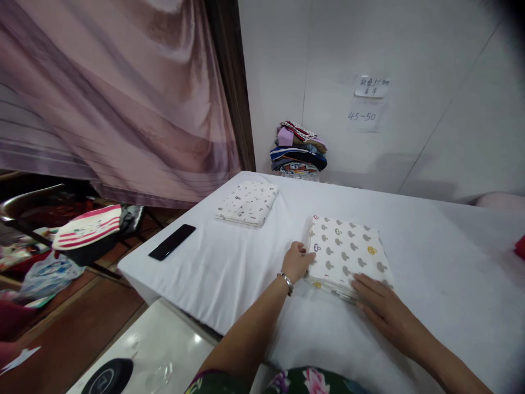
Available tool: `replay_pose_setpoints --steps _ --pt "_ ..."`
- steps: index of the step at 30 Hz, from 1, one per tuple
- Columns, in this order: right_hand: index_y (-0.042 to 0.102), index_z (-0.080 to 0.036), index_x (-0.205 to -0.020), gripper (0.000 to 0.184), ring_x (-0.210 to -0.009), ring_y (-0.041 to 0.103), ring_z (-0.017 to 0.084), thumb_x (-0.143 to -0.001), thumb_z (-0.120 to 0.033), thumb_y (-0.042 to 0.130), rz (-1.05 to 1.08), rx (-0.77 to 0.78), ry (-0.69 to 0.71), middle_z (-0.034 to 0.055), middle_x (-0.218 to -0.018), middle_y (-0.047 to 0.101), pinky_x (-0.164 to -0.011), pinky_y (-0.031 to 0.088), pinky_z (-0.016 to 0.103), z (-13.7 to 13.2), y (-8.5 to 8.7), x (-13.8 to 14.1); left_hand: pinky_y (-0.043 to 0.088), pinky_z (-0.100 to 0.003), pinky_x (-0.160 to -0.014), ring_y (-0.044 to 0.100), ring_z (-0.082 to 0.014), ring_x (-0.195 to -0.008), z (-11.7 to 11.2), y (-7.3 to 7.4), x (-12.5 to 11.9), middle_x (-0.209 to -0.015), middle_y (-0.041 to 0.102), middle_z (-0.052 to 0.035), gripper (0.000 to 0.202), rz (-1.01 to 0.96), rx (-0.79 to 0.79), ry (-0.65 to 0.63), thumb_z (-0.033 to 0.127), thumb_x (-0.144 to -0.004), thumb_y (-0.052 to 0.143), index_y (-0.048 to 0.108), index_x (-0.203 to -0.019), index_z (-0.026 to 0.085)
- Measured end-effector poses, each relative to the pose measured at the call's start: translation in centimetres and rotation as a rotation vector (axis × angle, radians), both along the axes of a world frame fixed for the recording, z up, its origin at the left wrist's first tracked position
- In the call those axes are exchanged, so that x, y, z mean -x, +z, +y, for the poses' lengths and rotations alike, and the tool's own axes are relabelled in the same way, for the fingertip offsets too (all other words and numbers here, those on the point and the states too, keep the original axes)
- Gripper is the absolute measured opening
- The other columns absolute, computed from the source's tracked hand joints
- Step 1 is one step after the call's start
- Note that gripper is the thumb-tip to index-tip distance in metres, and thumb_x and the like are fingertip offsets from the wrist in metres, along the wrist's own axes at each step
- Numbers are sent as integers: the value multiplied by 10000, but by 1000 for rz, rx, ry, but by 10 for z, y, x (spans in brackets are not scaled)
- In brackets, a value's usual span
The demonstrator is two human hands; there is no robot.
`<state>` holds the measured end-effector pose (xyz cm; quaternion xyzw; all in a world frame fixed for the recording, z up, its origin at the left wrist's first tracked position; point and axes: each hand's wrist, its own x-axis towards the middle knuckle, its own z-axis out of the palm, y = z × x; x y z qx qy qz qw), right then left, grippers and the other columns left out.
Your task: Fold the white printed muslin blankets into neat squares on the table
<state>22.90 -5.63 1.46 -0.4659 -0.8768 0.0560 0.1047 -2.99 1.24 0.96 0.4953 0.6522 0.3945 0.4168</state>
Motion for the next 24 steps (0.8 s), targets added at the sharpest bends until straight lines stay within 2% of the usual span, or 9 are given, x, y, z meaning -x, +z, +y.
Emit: replay_pose_setpoints --steps 4,8,10,13,16,19,22,24 --pt "425 -264 -1329 457 -1311 272 238 -893 -391 372 -8 51 -10 19 -1426 322 -1055 264 486 7 4 12 439 -233 -640 589 -136 -730 -10 3 -6 -868 629 -34 199 61 -41 45 312 -743 605 505 -863 188" --pt "391 -231 -1353 494 -1318 257 233 -882 -381 383 -66 90 16 23 -1439 289 -1063 248 491 7 -2 18 427 -233 -579 569 -127 -632 -12 4 -7 -776 610 -11 185 58 -4 33 312 -765 572 478 -878 199" --pt "380 -249 -1358 489 -1315 264 227 -887 -382 375 -53 67 29 18 -1436 296 -1063 256 481 6 -4 14 434 -246 -617 576 -137 -667 -12 6 -8 -810 610 -20 236 119 -36 29 330 -775 564 475 -952 202" --pt "385 -278 -1353 482 -1302 294 232 -894 -423 364 2 -23 -3 22 -1423 325 -1052 285 468 7 -3 3 433 -263 -728 578 -161 -851 -11 11 -11 -1014 580 -55 330 263 -199 24 326 -783 557 454 -1073 209" --pt "435 -245 -1321 493 -1297 299 258 -890 -469 353 25 -148 -104 49 -1417 339 -1034 310 471 11 -6 -12 422 -259 -777 548 -161 -949 -8 15 -14 -1142 515 -55 269 381 -313 -21 275 -803 521 474 -1062 220" --pt "476 -211 -1287 513 -1300 289 272 -883 -502 353 8 -175 -160 76 -1401 366 -1015 335 471 14 -18 -23 422 -262 -766 555 -153 -883 -5 12 -13 -1053 547 -37 132 456 -246 -71 227 -827 460 529 -941 221" --pt "470 -197 -1292 520 -1313 260 264 -887 -502 356 7 -146 -160 80 -1400 369 -1012 346 451 12 -30 -26 424 -270 -768 558 -153 -840 -2 8 -9 -991 568 -34 132 448 -184 -73 219 -836 441 543 -920 219" --pt "453 -194 -1307 525 -1322 237 264 -891 -498 350 13 -130 -169 82 -1410 350 -1017 335 458 10 -34 -25 421 -275 -797 556 -161 -868 -1 11 -8 -1007 569 -44 141 443 -168 -84 218 -833 449 552 -929 216"
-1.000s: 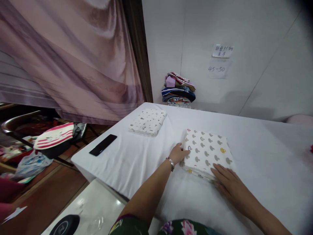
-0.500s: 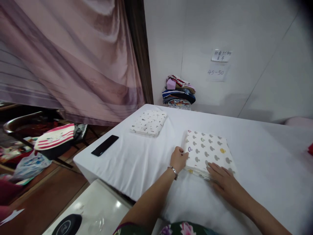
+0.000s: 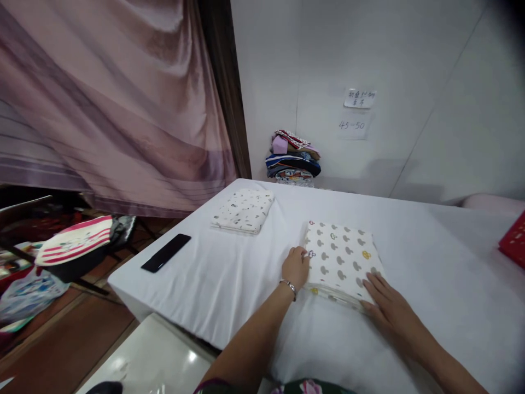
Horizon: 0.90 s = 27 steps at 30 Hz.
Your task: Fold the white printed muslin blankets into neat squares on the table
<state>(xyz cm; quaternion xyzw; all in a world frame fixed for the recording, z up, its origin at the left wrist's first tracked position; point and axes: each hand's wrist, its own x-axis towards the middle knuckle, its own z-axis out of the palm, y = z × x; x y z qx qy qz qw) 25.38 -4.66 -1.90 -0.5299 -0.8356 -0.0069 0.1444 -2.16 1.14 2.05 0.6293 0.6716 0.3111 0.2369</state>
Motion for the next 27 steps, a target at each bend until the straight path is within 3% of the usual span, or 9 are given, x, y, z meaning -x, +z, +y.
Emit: replay_pose_setpoints --steps 3,5,7,9,13,16,18,20,27 --pt "456 -198 -1305 528 -1325 225 270 -891 -507 346 18 43 -15 87 -1411 344 -1016 325 479 -2 3 4 381 -305 -913 506 -197 -1043 1 12 -5 -1144 533 -79 189 49 -50 -39 208 -827 450 569 -974 201" --pt "453 -211 -1308 529 -1327 218 270 -886 -514 356 41 68 -23 83 -1415 338 -1016 319 488 -2 6 6 283 -348 -1025 382 -224 -1216 1 17 -11 -1301 444 -89 256 96 -140 -105 223 -827 458 559 -1061 197" --pt "437 -221 -1320 536 -1329 210 271 -880 -519 372 67 90 -30 79 -1422 324 -1022 303 499 -2 8 6 161 -404 -1089 239 -238 -1317 2 16 -17 -1416 330 -71 335 142 -158 -192 265 -830 470 520 -1156 210" --pt "428 -208 -1329 550 -1332 197 275 -876 -518 384 105 116 -30 87 -1426 312 -1031 281 509 -3 11 7 116 -450 -1094 164 -249 -1350 2 9 -19 -1464 255 -50 398 172 -79 -252 312 -840 458 473 -1229 229" --pt "415 -220 -1343 547 -1344 164 245 -880 -511 382 306 254 -10 49 -1448 265 -1076 225 470 -6 24 5 176 -442 -1075 182 -256 -1347 5 -10 -15 -1482 213 -33 450 163 4 -255 365 -870 390 416 -1302 239" --pt "436 -253 -1327 537 -1336 202 228 -871 -531 379 586 316 -199 10 -1453 263 -1073 265 410 2 35 0 197 -415 -1070 254 -244 -1319 6 -13 -13 -1481 216 -29 449 180 -31 -255 369 -873 381 424 -1301 241" --pt "433 -223 -1329 594 -1296 302 248 -833 -549 441 764 346 -399 45 -1425 329 -1038 334 379 14 38 -4 212 -410 -1062 287 -236 -1302 6 -12 -13 -1481 218 -35 449 199 -41 -256 367 -873 379 425 -1301 239" --pt "392 -179 -1353 677 -1215 426 253 -794 -541 512 900 427 -513 96 -1367 416 -992 392 347 29 39 -8 219 -403 -1060 300 -228 -1296 5 -10 -13 -1480 221 -36 446 211 -43 -253 362 -874 377 425 -1300 241" --pt "146 -180 -1431 942 -987 602 236 -709 -542 632 1125 794 -584 152 -1277 502 -799 516 344 63 54 -8 211 -364 -1076 286 -206 -1314 8 -12 -13 -1477 229 -33 434 95 -25 -232 357 -860 411 446 -1278 245"
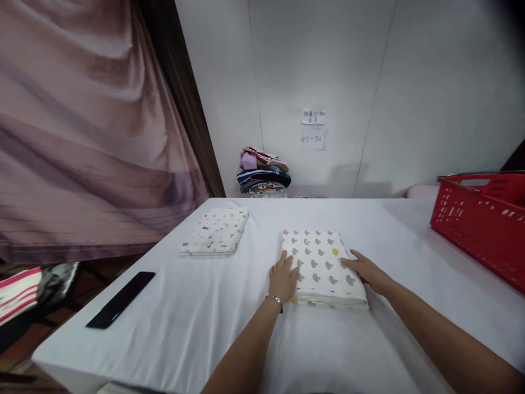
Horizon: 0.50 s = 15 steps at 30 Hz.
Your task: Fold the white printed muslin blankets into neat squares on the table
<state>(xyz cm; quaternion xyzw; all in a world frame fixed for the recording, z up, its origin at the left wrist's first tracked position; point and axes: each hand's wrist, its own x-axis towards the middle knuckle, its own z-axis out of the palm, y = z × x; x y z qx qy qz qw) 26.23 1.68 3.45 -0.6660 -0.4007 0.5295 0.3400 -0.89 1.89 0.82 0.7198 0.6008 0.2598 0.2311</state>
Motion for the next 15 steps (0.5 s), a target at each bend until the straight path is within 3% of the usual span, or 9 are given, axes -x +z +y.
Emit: replay_pose_setpoints --steps 4,7,10,15 --pt "175 -172 -1410 910 -971 613 228 -714 -539 633 146 84 -12 160 -1256 521 -754 539 328 10 2 -1 261 -305 -1056 284 -204 -1320 12 8 2 -1481 207 -80 513 -213 116 145 407 -851 426 386 -1317 196" --pt "362 -159 -1313 729 -942 626 239 -733 -519 621 226 50 98 156 -1160 592 -756 542 347 14 -1 1 276 -329 -1039 366 -245 -1268 28 20 3 -1375 386 -173 612 -297 281 283 394 -805 511 349 -1320 106" --pt "465 -157 -1223 585 -916 635 241 -752 -471 612 289 -4 205 151 -1091 629 -785 532 363 16 -1 3 324 -336 -993 438 -272 -1205 44 27 4 -1277 489 -194 640 -356 391 339 371 -730 614 396 -1262 89" --pt "427 -175 -1280 643 -876 645 248 -720 -399 649 146 -88 90 142 -1084 635 -736 542 372 21 2 -8 445 -325 -815 558 -278 -1042 54 26 1 -1163 567 -198 609 -471 490 345 425 -657 682 493 -1136 100"
